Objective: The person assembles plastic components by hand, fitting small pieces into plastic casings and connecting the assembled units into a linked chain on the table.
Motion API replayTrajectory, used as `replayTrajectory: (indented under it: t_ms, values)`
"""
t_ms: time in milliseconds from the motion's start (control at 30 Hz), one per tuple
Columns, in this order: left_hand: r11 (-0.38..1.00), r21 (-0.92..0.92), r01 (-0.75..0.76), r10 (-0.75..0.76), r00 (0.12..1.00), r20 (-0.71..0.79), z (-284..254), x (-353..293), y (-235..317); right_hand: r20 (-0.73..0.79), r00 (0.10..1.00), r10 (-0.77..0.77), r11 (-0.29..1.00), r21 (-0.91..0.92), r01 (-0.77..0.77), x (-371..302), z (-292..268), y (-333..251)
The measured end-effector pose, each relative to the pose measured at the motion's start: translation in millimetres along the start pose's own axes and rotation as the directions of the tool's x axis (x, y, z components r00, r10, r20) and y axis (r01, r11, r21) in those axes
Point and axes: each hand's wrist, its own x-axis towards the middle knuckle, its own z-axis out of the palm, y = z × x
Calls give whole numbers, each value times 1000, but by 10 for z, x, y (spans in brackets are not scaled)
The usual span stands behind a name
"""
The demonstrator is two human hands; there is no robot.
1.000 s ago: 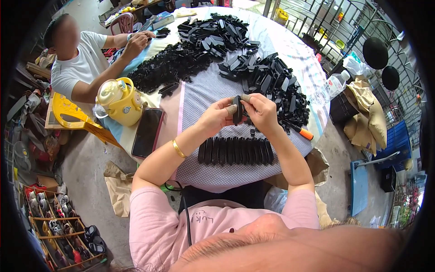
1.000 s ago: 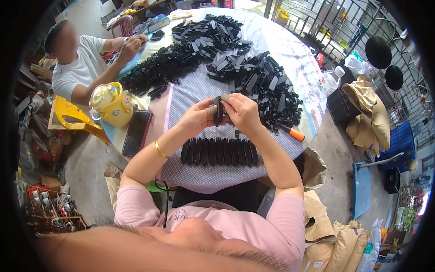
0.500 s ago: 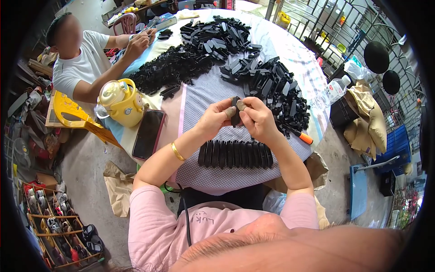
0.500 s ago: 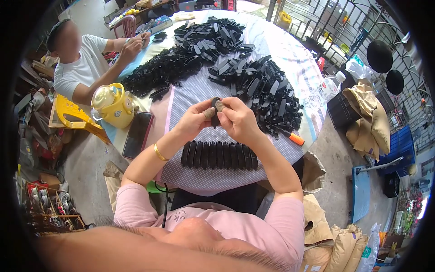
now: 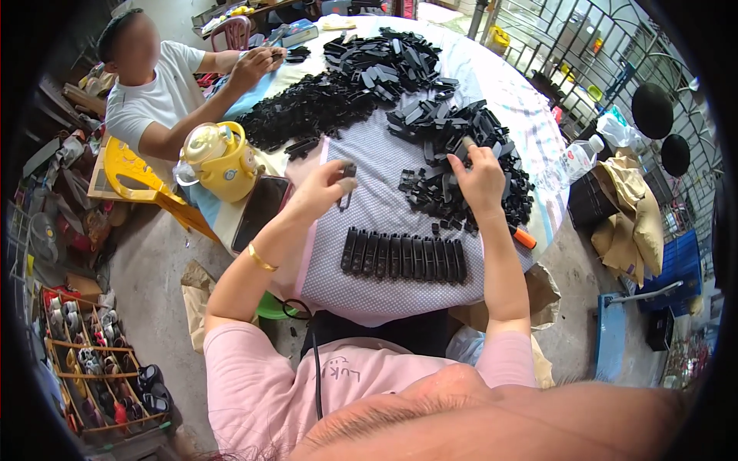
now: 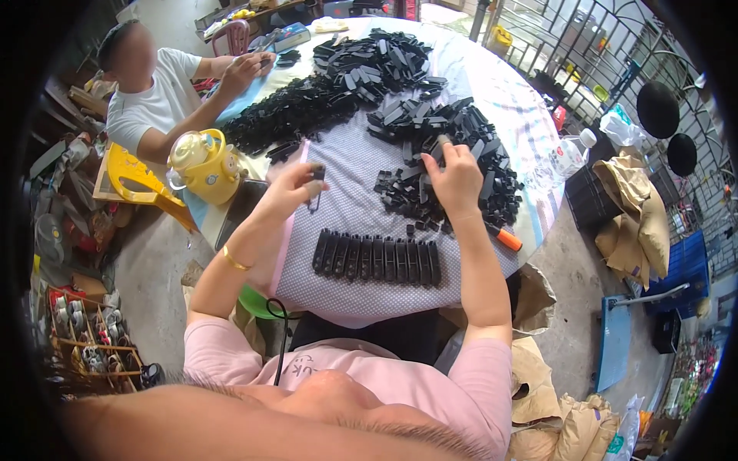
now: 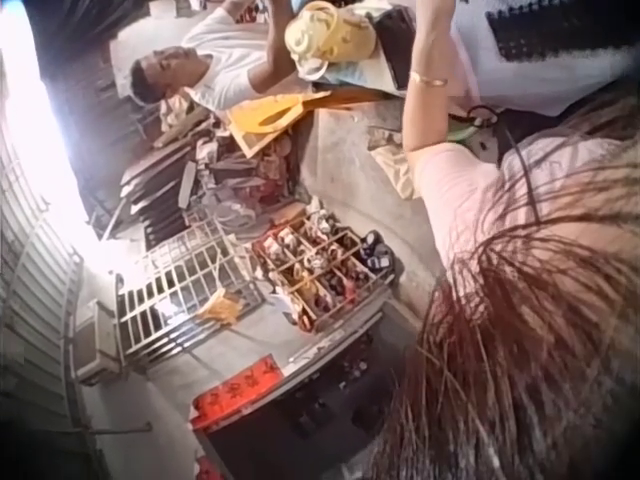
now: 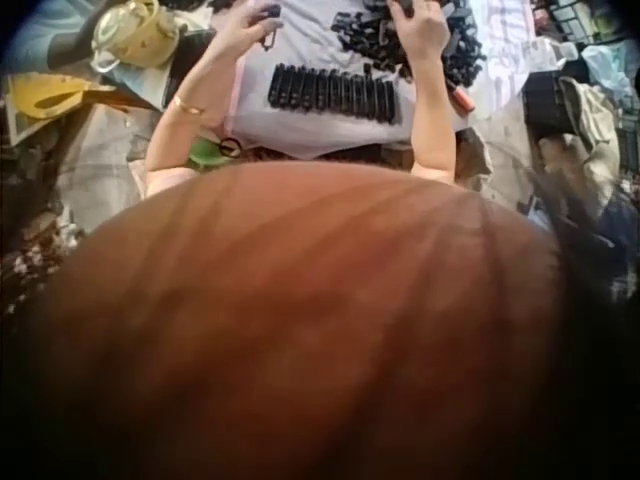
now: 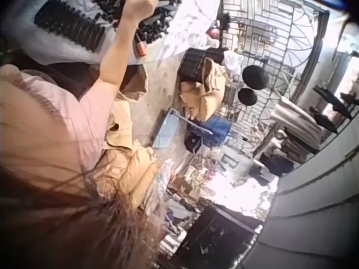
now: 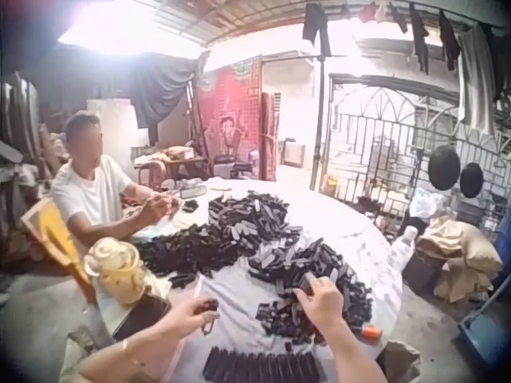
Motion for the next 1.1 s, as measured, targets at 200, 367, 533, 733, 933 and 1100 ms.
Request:
replayTrajectory:
  t_ms: [200, 367, 533, 733, 933, 1100]
  values:
    - [950, 275, 146, -171, 983, 70, -22, -493, -36, 64, 997, 53, 993, -113, -46, -5, 97, 101]
    - [893, 449, 37, -55, 998, 27, 44, -619, -89, 28, 996, 89, 996, -2, -89, 9, 55, 54]
    - [809, 588, 5, -105, 985, 137, 20, -587, 6, -94, 992, 82, 950, 308, -49, 39, 19, 21]
    - [834, 505, -223, 229, 972, 50, 151, -19, 22, 152, 987, -53, 786, 616, -52, -79, -47, -397]
    - [914, -395, 93, -77, 995, 55, 656, 446, -22, 243, 928, -282, 753, 656, 57, -143, -98, -613]
    - [871, -473, 132, -105, 991, 82, 541, 490, -118, 172, 936, -307, 836, 520, 179, -116, -3, -383]
